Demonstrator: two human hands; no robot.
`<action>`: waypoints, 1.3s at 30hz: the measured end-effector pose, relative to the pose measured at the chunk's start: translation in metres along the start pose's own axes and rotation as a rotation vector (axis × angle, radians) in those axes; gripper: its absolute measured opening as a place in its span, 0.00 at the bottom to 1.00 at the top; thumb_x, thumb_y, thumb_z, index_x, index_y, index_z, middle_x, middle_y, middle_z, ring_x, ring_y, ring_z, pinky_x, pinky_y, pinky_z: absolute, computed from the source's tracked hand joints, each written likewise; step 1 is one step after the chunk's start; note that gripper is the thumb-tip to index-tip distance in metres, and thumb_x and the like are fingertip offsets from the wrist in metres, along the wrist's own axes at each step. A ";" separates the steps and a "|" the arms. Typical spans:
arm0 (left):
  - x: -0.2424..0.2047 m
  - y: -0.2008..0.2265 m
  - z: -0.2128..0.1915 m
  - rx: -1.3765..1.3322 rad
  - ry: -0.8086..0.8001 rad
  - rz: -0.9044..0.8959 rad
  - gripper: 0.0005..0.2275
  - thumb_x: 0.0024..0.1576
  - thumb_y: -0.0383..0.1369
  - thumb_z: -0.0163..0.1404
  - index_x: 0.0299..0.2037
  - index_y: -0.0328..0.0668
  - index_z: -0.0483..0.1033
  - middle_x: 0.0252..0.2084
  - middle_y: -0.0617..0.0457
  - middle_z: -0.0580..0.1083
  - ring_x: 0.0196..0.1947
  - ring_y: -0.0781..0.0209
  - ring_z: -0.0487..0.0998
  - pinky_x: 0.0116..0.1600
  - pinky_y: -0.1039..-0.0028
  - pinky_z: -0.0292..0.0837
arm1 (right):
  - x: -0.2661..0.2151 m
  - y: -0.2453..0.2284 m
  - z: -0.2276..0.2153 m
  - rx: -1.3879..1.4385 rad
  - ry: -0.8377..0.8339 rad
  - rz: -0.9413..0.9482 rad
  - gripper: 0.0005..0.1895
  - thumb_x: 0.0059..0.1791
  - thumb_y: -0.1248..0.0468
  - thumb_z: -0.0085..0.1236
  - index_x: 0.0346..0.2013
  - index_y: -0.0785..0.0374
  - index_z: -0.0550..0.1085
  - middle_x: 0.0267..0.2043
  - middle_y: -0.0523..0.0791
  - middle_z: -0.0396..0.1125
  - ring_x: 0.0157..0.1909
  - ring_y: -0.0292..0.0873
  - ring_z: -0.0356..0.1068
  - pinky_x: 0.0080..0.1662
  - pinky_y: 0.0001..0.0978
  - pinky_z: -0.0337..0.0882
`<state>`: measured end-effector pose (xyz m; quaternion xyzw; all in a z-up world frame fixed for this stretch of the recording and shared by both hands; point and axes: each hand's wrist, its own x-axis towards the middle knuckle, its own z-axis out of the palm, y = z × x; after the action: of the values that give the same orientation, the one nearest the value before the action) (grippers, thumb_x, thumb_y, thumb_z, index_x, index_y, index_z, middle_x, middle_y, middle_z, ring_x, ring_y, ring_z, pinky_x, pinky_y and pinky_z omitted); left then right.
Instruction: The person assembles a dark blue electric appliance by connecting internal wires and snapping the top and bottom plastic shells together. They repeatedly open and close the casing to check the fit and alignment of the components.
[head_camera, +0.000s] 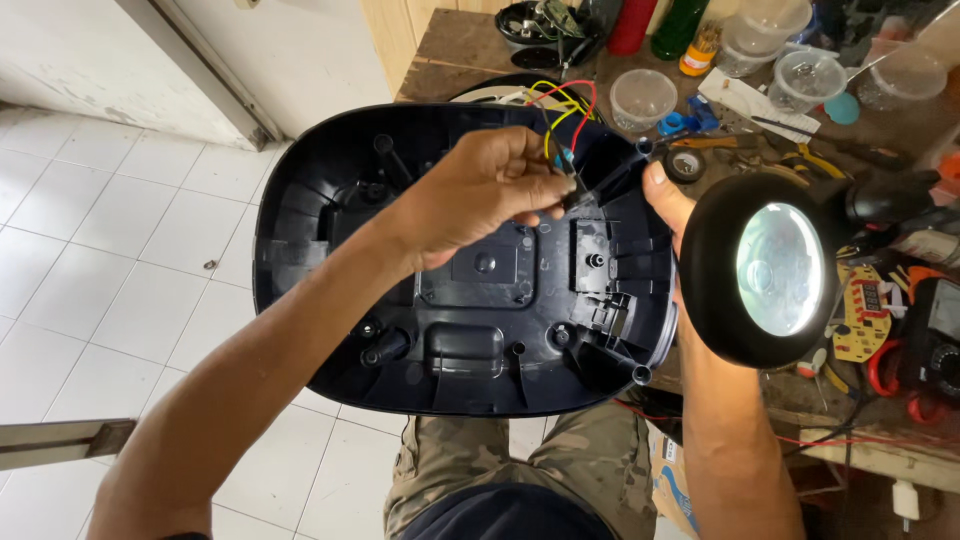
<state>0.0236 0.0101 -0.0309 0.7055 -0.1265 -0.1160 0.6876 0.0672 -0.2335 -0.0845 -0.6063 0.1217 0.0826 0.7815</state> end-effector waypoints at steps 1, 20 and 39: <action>0.000 0.000 0.002 0.000 -0.005 0.001 0.15 0.62 0.35 0.63 0.54 0.34 0.81 0.42 0.48 0.84 0.42 0.60 0.88 0.46 0.74 0.85 | 0.012 -0.008 0.003 0.001 0.004 -0.002 0.21 0.50 0.47 0.73 0.48 0.59 0.85 0.44 0.48 0.81 0.46 0.46 0.83 0.51 0.40 0.85; -0.221 0.012 -0.053 1.457 0.315 0.391 0.52 0.40 0.64 0.71 0.73 0.46 0.68 0.78 0.44 0.67 0.79 0.45 0.67 0.85 0.37 0.44 | 0.020 -0.026 0.007 -0.149 -0.072 -0.131 0.40 0.49 0.45 0.60 0.74 0.55 0.70 0.74 0.40 0.70 0.75 0.38 0.70 0.79 0.36 0.64; -0.204 0.024 -0.010 1.780 0.551 1.088 0.06 0.72 0.35 0.60 0.57 0.57 0.81 0.47 0.54 0.80 0.46 0.56 0.82 0.75 0.35 0.46 | -0.067 -0.005 0.059 0.188 -0.097 -0.115 0.25 0.58 0.57 0.53 0.67 0.64 0.78 0.66 0.45 0.76 0.70 0.39 0.73 0.72 0.33 0.71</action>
<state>-0.1656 0.0884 -0.0083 0.8029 -0.3030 0.5018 -0.1082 0.0096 -0.1765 -0.0462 -0.5314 0.0559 0.0553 0.8435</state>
